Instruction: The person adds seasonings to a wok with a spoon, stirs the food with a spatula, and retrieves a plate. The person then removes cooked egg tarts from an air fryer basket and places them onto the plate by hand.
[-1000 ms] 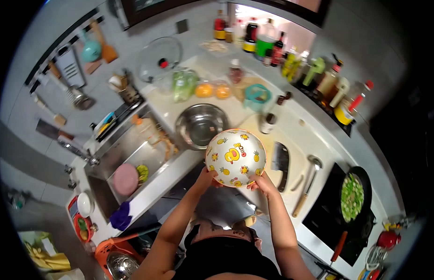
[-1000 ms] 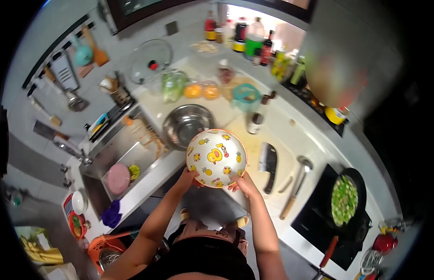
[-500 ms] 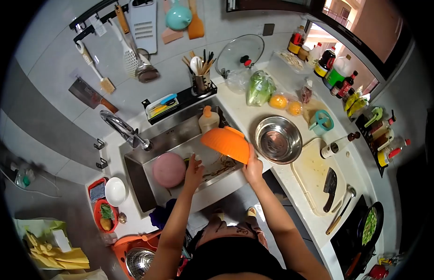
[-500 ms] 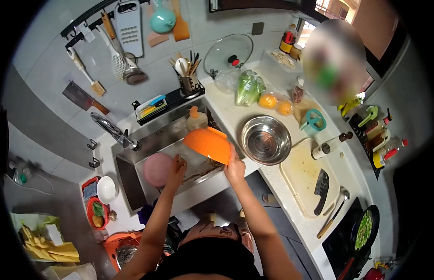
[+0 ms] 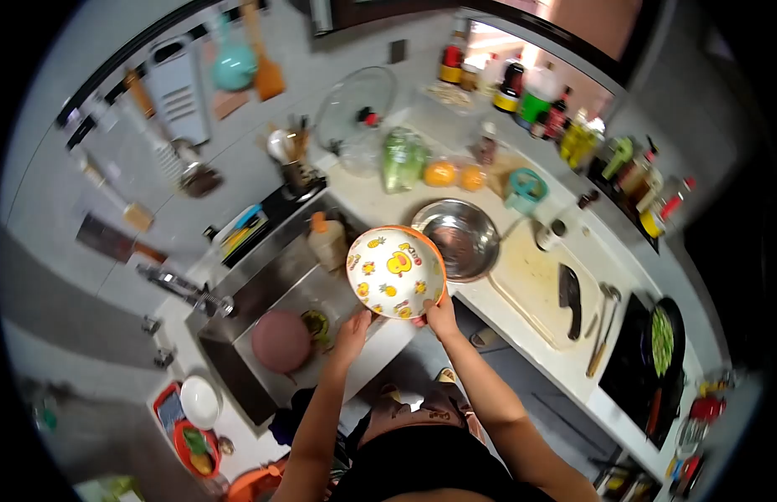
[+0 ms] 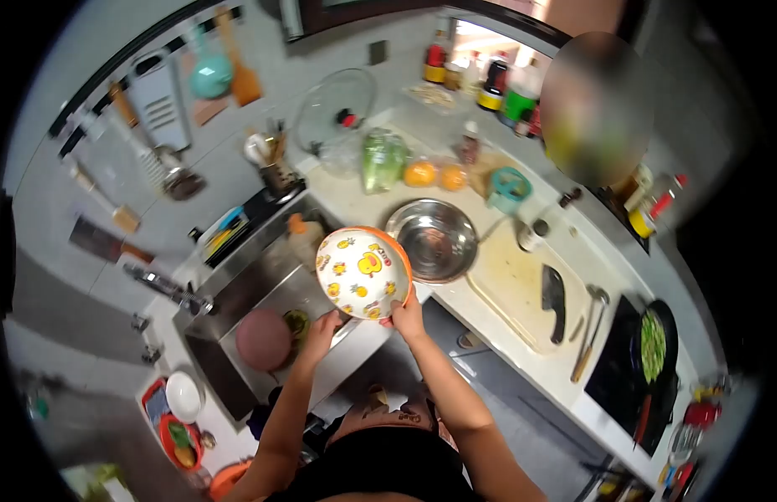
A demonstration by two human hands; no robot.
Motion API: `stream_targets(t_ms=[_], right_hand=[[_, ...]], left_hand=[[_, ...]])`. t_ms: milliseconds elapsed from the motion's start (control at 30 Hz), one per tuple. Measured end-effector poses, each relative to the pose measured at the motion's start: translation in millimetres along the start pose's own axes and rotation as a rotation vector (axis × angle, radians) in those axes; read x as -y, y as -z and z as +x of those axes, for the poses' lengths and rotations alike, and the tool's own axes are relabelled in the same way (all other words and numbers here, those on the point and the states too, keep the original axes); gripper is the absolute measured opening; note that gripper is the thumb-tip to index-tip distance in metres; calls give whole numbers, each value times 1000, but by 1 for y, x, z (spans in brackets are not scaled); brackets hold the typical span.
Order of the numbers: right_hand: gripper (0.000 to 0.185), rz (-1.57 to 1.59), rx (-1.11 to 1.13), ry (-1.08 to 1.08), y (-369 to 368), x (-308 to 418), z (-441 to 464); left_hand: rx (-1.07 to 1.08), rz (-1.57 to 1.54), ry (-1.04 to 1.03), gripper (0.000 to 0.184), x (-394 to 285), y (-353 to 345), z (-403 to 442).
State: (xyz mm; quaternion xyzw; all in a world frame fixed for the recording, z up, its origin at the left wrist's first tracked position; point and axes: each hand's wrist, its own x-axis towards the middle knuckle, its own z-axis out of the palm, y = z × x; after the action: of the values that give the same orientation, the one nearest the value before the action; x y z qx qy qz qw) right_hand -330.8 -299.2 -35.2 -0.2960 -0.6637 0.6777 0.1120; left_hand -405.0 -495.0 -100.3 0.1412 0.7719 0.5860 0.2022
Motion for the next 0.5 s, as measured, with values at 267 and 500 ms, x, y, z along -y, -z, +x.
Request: stream_targets(t_ms=[267,500], right_hand=[[31,418,-227,-130,143,-22,-68],[43,400,-375,-124,313,-50,-131]], left_hand=[[408,-430,-53,39,-63,-164,-4],[594,-516,112,34,-104,-314,-23]])
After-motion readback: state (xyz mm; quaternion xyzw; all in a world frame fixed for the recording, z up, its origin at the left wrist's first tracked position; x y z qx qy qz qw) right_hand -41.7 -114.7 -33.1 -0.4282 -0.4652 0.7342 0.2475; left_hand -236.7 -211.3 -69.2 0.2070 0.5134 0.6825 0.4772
